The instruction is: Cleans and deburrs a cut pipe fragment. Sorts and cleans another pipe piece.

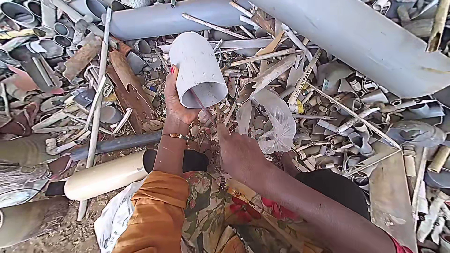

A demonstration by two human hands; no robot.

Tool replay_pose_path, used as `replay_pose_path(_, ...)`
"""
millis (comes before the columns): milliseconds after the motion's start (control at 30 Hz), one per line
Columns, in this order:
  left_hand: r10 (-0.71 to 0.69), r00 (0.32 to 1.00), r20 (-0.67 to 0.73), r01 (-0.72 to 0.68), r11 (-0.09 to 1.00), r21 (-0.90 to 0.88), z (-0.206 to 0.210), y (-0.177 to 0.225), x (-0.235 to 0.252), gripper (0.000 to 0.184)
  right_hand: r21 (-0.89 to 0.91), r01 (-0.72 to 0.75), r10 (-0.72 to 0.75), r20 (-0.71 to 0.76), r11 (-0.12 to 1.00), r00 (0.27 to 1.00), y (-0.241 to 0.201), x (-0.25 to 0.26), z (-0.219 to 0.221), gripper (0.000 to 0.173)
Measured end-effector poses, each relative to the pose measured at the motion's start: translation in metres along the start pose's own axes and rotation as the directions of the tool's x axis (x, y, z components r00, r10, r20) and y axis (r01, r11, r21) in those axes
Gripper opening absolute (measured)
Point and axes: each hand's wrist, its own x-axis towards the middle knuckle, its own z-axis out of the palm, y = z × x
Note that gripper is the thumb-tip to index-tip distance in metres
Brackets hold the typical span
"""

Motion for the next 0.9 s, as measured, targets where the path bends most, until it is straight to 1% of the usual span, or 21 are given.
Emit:
replay_pose_path(33, -0.035, 0.999, -0.025, 0.035, 0.999, -0.014, 0.001, 0.002, -0.001, 0.05, 0.002, -0.032, 0.032, -0.033, 0.999, 0.999, 0.006, 0.012, 0.0, 0.051)
replay_pose_path(100, -0.103, 0.991, -0.079, 0.102, 0.995, -0.02, 0.007, 0.008, -0.012, 0.061, 0.048, -0.046, 0.05, -0.087, 0.998, 0.995, 0.013, 0.028, -0.001, 0.053)
replay_pose_path(133, -0.11, 0.993, -0.042, 0.11, 0.994, 0.008, 0.006, 0.011, -0.021, 0.062, 0.081, -0.008, 0.017, -0.11, 0.997, 0.994, 0.012, 0.027, -0.002, 0.051)
replay_pose_path(200, -0.041, 0.995, 0.094, 0.042, 0.999, -0.004, 0.001, 0.011, -0.031, 0.057, 0.169, 0.11, -0.093, -0.105, 0.98, 0.99, 0.0, 0.006, -0.004, 0.041)
replay_pose_path(233, -0.02, 0.994, 0.108, 0.024, 0.999, -0.032, -0.002, 0.008, -0.034, 0.057, 0.22, 0.163, -0.146, -0.091, 0.962, 0.985, -0.007, -0.009, -0.002, 0.043)
replay_pose_path(267, 0.0, 0.994, 0.114, 0.007, 0.998, -0.059, -0.004, 0.005, -0.035, 0.062, 0.251, 0.191, -0.181, -0.061, 0.949, 0.982, -0.014, -0.023, -0.002, 0.049)
replay_pose_path(300, 0.003, 0.994, 0.105, 0.004, 0.998, -0.07, -0.003, 0.004, -0.033, 0.064, 0.244, 0.183, -0.186, -0.013, 0.952, 0.982, -0.017, -0.031, -0.002, 0.053)
replay_pose_path(333, -0.004, 0.995, 0.102, 0.012, 0.996, -0.086, -0.002, 0.002, -0.029, 0.065, 0.195, 0.158, -0.166, 0.025, 0.968, 0.986, -0.018, -0.034, -0.002, 0.055)
replay_pose_path(367, -0.013, 0.995, 0.101, 0.026, 0.991, -0.132, -0.001, 0.002, -0.021, 0.067, 0.12, 0.122, -0.13, 0.057, 0.985, 0.99, -0.017, -0.032, -0.002, 0.056)
replay_pose_path(400, -0.012, 0.998, 0.068, 0.025, 0.981, -0.193, 0.002, 0.003, -0.014, 0.07, 0.05, 0.089, -0.093, 0.073, 0.995, 0.993, -0.013, -0.026, -0.003, 0.057)
replay_pose_path(467, -0.019, 0.998, -0.056, 0.005, 0.973, -0.232, 0.009, 0.004, -0.007, 0.075, -0.014, 0.034, -0.034, 0.036, 0.999, 0.999, -0.003, -0.007, -0.002, 0.056)
replay_pose_path(533, -0.021, 0.995, -0.1, -0.002, 0.974, -0.228, 0.013, 0.003, -0.007, 0.076, 0.005, 0.027, -0.027, -0.008, 1.0, 1.0, -0.002, 0.001, 0.002, 0.049)
replay_pose_path(567, -0.005, 0.997, -0.076, -0.012, 0.975, -0.221, 0.014, 0.001, -0.007, 0.075, 0.029, 0.048, -0.048, -0.003, 0.998, 0.999, -0.006, -0.004, 0.003, 0.046)
replay_pose_path(600, 0.04, 0.999, 0.019, -0.035, 0.975, -0.221, 0.014, 0.0, -0.005, 0.075, 0.054, 0.078, -0.079, 0.014, 0.995, 0.997, -0.012, -0.013, 0.004, 0.046)
replay_pose_path(633, 0.077, 0.993, 0.086, -0.056, 0.974, -0.221, 0.014, -0.002, -0.003, 0.073, 0.069, 0.106, -0.108, 0.024, 0.992, 0.994, -0.016, -0.024, 0.006, 0.052)
replay_pose_path(667, 0.09, 0.989, 0.118, -0.059, 0.969, -0.242, 0.012, -0.001, -0.001, 0.074, 0.07, 0.118, -0.121, 0.032, 0.991, 0.992, -0.016, -0.031, 0.008, 0.057)
replay_pose_path(700, 0.087, 0.989, 0.119, -0.052, 0.963, -0.265, 0.009, 0.0, 0.0, 0.077, 0.054, 0.113, -0.115, 0.02, 0.992, 0.993, -0.013, -0.031, 0.008, 0.056)
replay_pose_path(733, 0.066, 0.995, 0.078, -0.04, 0.954, -0.298, 0.006, 0.002, -0.002, 0.081, 0.027, 0.088, -0.088, -0.006, 0.996, 0.996, -0.008, -0.025, 0.008, 0.053)
replay_pose_path(800, 0.053, 0.998, 0.045, -0.039, 0.96, -0.279, 0.007, 0.004, -0.004, 0.081, -0.017, 0.023, -0.024, -0.092, 1.0, 0.995, 0.005, -0.002, 0.006, 0.052)
replay_pose_path(867, 0.021, 0.999, 0.042, -0.011, 0.972, -0.234, 0.014, 0.001, -0.007, 0.079, -0.001, 0.033, -0.033, -0.162, 0.999, 0.986, 0.01, 0.008, 0.004, 0.055)
replay_pose_path(900, 0.017, 0.998, 0.063, -0.003, 0.977, -0.214, 0.015, -0.002, -0.006, 0.078, 0.017, 0.058, -0.054, -0.151, 0.998, 0.987, 0.007, 0.004, 0.004, 0.053)
